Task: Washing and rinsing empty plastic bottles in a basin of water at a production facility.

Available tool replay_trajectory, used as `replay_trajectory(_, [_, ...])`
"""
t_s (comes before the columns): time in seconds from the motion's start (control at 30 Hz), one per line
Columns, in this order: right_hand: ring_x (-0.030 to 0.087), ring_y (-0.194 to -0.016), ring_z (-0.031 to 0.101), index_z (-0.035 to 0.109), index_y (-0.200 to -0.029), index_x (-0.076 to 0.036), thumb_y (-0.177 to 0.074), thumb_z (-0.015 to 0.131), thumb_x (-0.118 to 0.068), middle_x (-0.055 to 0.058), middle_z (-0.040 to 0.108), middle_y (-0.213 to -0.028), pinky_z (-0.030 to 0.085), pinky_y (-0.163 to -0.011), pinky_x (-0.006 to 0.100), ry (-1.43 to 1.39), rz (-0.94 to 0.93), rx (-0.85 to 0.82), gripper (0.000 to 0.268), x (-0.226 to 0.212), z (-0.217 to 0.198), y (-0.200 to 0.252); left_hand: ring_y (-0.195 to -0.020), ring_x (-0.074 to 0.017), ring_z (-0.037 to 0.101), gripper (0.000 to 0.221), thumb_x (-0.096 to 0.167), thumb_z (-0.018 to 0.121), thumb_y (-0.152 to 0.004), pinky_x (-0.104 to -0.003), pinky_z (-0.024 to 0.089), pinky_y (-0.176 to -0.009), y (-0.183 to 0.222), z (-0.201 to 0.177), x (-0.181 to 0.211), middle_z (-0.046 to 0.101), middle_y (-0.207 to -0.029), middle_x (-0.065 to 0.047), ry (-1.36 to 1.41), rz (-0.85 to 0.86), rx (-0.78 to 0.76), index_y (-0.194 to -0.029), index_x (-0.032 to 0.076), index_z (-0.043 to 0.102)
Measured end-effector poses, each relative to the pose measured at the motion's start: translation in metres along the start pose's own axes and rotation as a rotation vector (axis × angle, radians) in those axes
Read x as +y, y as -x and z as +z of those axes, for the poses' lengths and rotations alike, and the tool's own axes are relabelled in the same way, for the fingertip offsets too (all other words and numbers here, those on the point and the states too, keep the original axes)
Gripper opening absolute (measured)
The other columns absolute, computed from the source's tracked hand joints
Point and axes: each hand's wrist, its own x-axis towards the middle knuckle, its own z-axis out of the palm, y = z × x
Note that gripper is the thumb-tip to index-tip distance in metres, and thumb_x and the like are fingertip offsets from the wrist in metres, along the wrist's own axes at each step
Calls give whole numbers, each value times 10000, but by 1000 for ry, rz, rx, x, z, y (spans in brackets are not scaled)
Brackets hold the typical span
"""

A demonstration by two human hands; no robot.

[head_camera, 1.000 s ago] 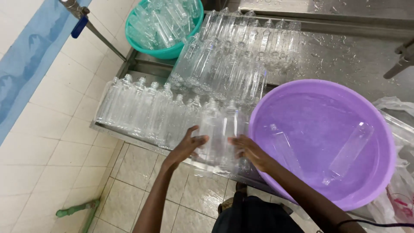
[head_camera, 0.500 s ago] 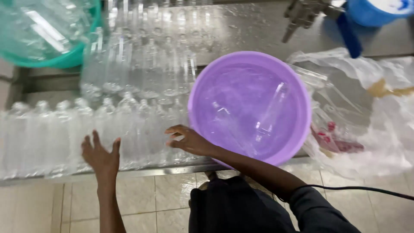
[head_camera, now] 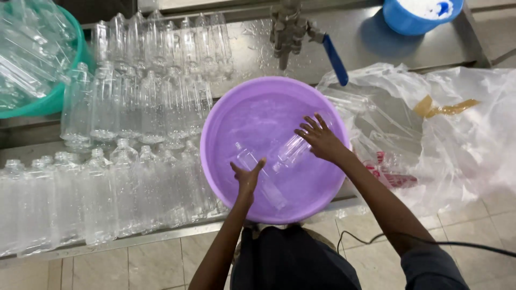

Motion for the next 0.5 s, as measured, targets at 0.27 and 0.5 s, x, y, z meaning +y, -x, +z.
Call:
replay_trajectory(0.27, [536, -1291, 656, 465, -1580, -87, -882, 671, -851, 255, 605, -1444, 516, -1082, 704, -737, 495, -321, 1055, -24, -78, -18, -1408, -495, 571, 1297, 562, 946, -884, -624, 491, -1135, -9, 21, -7, 528, -1505, -381, 236, 28, -109, -1699, 32, 87])
replay_trajectory(0.5, [471, -1269, 678, 584, -1299, -94, -805, 764, -894, 204, 592, -1334, 544, -1039, 620, -1065, 584, -346, 957, -52, 2, -39, -1279, -366, 591, 1105, 568, 996, -830, -469, 614, -917, -40, 52, -12, 374, -1544, -259, 276, 47, 16, -1546, 26, 352])
